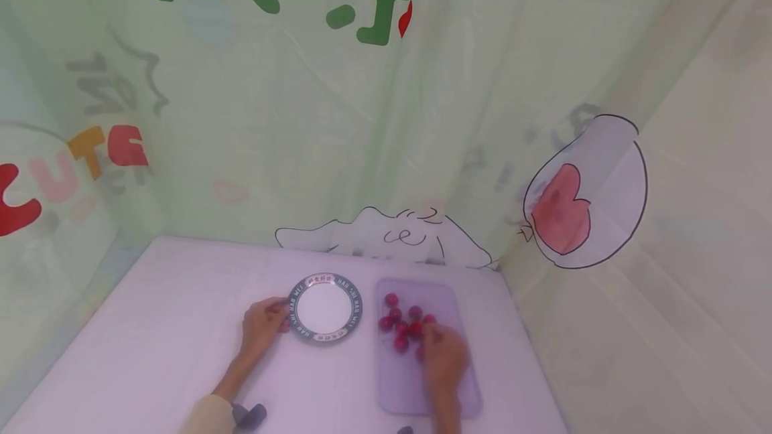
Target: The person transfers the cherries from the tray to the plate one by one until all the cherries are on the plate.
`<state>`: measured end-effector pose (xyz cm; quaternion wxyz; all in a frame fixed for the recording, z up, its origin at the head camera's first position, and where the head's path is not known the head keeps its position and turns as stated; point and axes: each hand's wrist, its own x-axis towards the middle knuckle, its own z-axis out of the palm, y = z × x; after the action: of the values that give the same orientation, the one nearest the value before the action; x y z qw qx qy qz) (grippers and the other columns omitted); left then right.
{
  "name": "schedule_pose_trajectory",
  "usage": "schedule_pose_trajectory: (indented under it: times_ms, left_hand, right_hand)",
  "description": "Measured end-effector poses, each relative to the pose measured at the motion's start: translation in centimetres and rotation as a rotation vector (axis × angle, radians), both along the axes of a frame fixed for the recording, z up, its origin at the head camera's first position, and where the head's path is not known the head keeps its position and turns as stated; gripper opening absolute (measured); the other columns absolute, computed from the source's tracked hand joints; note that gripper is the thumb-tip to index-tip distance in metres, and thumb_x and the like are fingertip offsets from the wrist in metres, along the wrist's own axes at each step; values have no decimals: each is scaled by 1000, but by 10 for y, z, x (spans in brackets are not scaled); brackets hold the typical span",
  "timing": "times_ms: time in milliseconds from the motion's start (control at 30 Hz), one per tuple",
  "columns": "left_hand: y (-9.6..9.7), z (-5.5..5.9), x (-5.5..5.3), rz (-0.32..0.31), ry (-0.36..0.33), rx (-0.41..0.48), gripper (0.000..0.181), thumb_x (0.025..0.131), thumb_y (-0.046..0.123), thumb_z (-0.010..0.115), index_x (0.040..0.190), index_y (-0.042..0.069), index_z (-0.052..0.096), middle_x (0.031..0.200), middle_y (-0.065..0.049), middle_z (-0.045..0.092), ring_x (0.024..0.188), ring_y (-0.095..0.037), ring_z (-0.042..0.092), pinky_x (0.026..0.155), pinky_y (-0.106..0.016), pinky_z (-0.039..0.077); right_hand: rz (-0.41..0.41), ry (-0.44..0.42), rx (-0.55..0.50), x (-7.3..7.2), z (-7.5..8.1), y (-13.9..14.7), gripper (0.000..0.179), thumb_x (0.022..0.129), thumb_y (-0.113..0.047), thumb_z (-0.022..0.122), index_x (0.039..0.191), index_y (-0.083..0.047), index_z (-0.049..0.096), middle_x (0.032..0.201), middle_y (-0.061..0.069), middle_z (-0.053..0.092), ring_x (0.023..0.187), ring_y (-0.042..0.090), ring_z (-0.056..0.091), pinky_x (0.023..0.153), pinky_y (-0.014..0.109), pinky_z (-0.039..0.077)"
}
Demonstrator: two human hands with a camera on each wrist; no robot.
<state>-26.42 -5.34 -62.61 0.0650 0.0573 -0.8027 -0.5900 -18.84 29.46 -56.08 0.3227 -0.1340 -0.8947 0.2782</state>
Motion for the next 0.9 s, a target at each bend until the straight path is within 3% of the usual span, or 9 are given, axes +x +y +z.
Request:
schedule_pose_trajectory:
  times_ms: [233, 667, 900]
  left_hand:
    - [-1, 1, 0, 1, -1, -7, 30, 106, 7, 69, 133, -5, 72, 102, -16, 78, 64, -10, 71, 60, -15, 59]
    - [0, 1, 0, 3, -1, 3, 30, 106, 7, 70, 133, -5, 73, 98, -15, 77, 64, -10, 71, 59, -15, 59]
    - [-1, -1, 0, -4, 2, -1, 30, 106, 7, 70, 133, -5, 72, 98, -14, 76, 65, -10, 71, 60, -15, 59]
  right_hand:
    - [0, -3, -39, -1, 3, 1, 9, 91, -5, 84, 95, 3, 85, 76, 18, 80, 64, 30, 73, 58, 42, 51]
    - [-72, 2, -236, -3, 0, 7, 12, 92, -12, 87, 96, -1, 87, 80, 18, 82, 62, 2, 64, 64, 28, 47]
    - [-81, 0, -361, -9, -12, 12, 14, 93, -14, 87, 96, 0, 87, 81, 17, 82, 60, -6, 58, 60, 16, 43]
